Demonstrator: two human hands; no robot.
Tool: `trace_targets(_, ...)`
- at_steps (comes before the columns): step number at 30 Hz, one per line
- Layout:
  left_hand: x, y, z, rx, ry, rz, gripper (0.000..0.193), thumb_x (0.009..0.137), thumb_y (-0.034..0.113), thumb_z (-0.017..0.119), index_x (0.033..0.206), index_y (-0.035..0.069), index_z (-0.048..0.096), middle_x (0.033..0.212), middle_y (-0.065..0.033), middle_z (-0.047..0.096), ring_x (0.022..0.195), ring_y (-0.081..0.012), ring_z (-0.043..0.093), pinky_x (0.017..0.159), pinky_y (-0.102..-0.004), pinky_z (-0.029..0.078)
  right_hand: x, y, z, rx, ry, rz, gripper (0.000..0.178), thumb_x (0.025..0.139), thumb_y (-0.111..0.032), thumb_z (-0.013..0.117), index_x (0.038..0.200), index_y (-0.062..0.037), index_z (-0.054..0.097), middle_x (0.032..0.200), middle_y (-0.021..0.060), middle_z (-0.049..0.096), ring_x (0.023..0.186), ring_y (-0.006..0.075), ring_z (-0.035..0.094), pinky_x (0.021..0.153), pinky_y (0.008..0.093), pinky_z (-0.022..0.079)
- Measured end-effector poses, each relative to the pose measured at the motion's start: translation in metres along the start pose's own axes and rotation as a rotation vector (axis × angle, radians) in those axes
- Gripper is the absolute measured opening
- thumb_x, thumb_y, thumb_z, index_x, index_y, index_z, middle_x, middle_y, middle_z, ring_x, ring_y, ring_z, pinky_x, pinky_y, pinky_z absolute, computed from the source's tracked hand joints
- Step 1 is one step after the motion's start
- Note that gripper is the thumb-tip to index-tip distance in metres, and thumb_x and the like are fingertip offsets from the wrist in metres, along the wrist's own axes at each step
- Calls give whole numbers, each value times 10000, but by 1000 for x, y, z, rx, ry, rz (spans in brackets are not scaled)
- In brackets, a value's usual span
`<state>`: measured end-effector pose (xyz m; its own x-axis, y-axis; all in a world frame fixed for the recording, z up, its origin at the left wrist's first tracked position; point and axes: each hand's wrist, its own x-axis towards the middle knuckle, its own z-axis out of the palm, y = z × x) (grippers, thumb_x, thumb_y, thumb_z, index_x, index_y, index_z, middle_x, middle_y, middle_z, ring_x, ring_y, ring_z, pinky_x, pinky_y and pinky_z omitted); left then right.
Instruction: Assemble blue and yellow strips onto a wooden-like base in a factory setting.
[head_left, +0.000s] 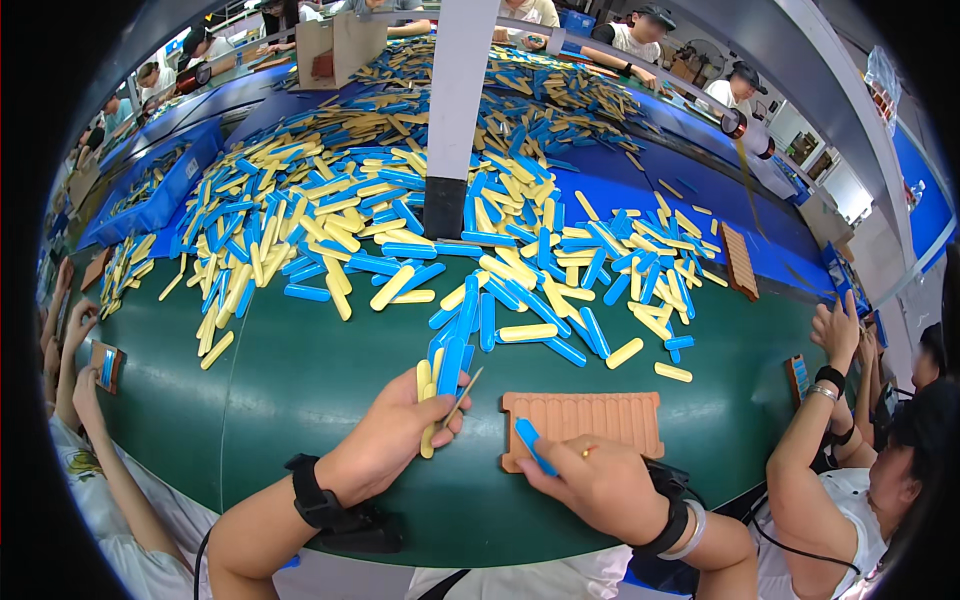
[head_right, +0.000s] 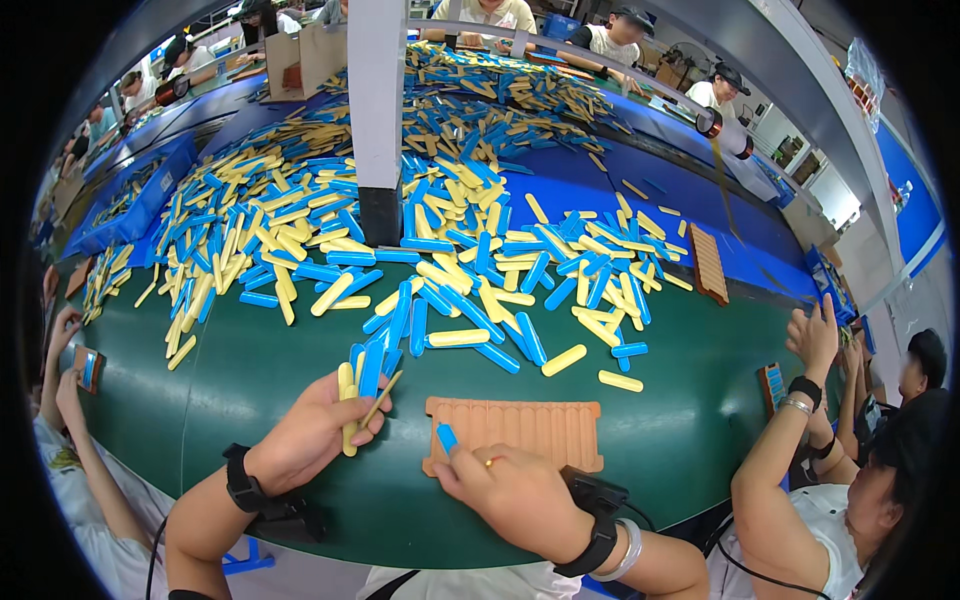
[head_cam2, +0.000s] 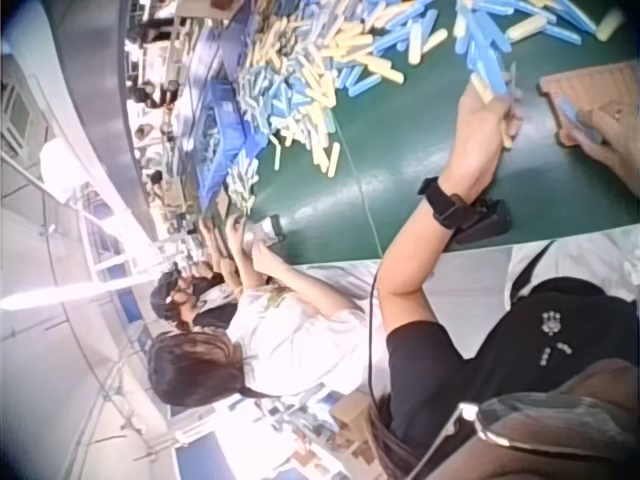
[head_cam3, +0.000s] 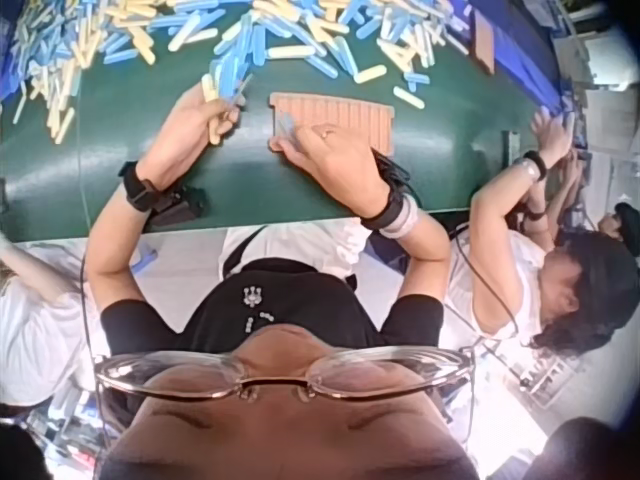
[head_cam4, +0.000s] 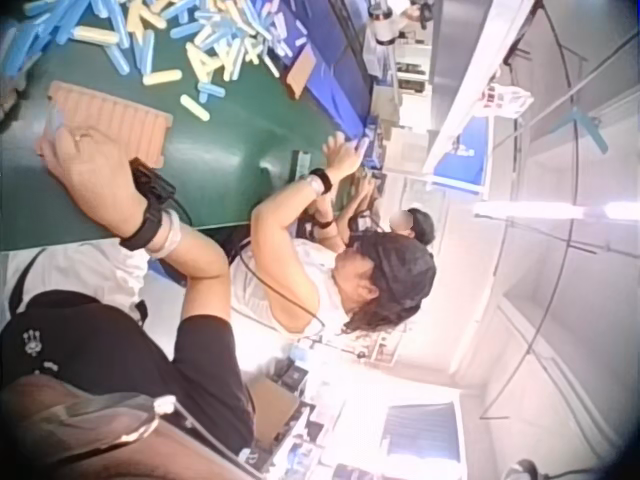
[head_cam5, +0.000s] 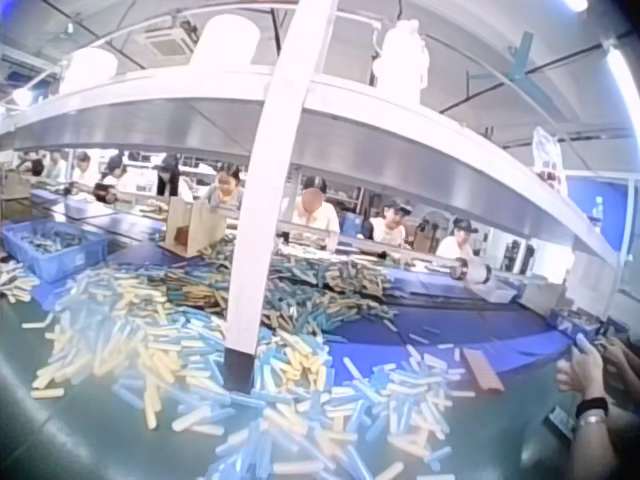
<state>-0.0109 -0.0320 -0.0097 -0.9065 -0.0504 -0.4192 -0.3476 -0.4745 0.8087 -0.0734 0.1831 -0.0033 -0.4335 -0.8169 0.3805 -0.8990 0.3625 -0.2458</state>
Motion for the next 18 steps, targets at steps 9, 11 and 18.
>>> trace_targets(9,-11,1,9,85,66,146,214,916,23,441,1126,8,479,914,-56,546,659,-71,464,554,-206,379,4,-12,8,-112,-22,-171,233,721,-248,743,809,-72,617,552,-6,492,493,131,533,418,250,416)
trace_targets(11,-11,1,10,86,55,142,214,918,28,443,1128,8,478,912,-56,546,656,-70,464,552,-203,378,1,-13,11,-141,-86,-157,227,755,-269,712,837,-79,617,548,-1,489,497,140,540,428,252,424)
trace_targets(18,-13,-2,12,96,-9,137,185,919,77,479,1098,32,489,913,-41,553,680,-73,477,563,-200,389,10,-1,1,-175,-104,-59,195,811,-239,637,740,-69,573,523,19,485,505,159,545,435,276,432)
